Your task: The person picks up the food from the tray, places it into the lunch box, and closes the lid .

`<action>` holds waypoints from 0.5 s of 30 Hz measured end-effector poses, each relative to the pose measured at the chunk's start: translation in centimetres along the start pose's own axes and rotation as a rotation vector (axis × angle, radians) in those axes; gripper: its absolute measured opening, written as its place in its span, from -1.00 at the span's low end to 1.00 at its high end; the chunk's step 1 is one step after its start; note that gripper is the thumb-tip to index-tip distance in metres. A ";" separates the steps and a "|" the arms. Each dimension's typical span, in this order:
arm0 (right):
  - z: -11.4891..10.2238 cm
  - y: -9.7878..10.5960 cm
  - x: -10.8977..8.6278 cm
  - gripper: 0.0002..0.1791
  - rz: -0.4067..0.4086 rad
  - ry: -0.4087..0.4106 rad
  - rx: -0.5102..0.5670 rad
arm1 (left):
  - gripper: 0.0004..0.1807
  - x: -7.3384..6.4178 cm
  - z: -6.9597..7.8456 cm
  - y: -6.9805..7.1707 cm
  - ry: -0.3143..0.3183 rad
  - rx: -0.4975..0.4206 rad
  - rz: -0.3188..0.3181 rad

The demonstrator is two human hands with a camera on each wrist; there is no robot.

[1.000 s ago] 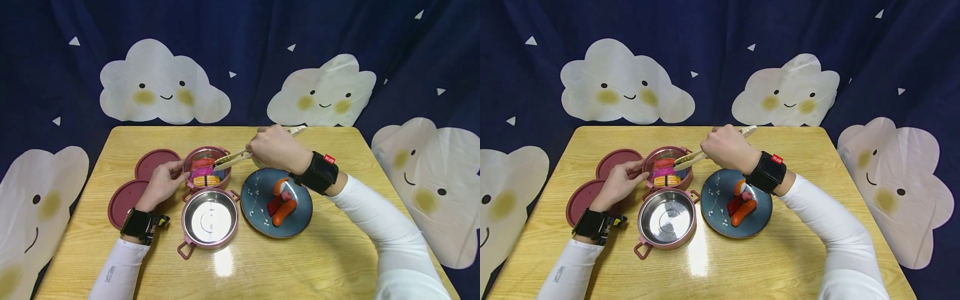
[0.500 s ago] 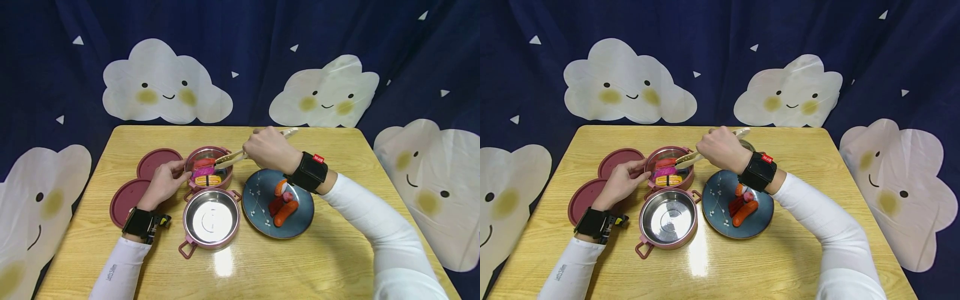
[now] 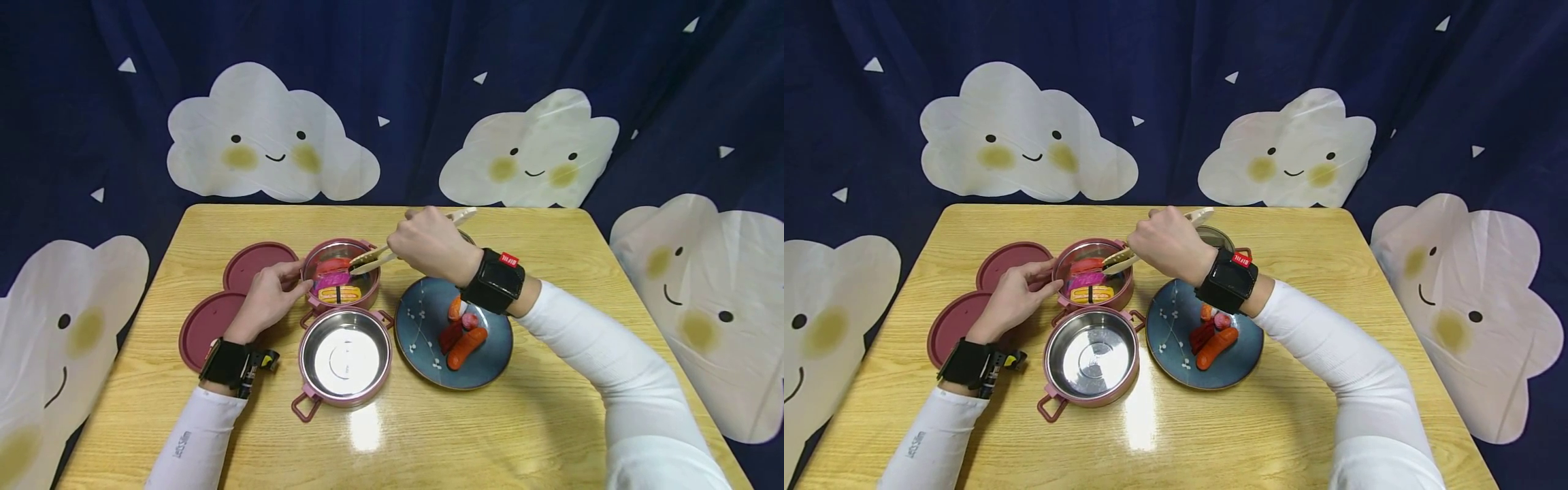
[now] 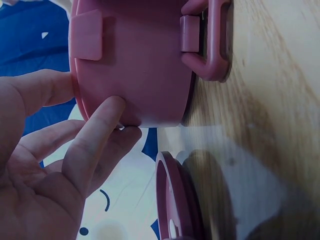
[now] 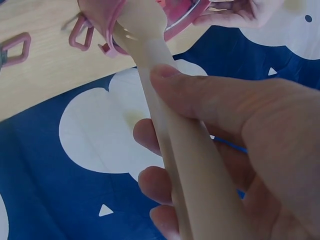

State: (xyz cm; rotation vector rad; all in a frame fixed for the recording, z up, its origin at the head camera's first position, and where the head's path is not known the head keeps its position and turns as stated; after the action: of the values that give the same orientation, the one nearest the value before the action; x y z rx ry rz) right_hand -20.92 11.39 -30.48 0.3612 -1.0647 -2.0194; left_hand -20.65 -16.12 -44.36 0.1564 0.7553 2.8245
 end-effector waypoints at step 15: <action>-0.8 0.8 0.3 -0.67 0.057 0.032 -0.070 | -0.44 0.1 0.0 0.1 0.003 -0.003 0.003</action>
State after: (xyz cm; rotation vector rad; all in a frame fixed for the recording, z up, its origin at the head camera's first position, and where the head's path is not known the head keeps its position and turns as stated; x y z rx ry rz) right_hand -20.26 10.43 -30.26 0.3221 -0.9717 -1.9880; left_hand -20.78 -16.15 -44.30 0.1532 0.7518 2.8289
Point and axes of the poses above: each hand's wrist, its own x-axis towards the middle knuckle, its own y-axis out of the back of the hand, z = x × y, the point moved 3 cm from there along x, towards the middle knuckle, and after that the axes turned 9 degrees about -x, right-handed, at the moved point
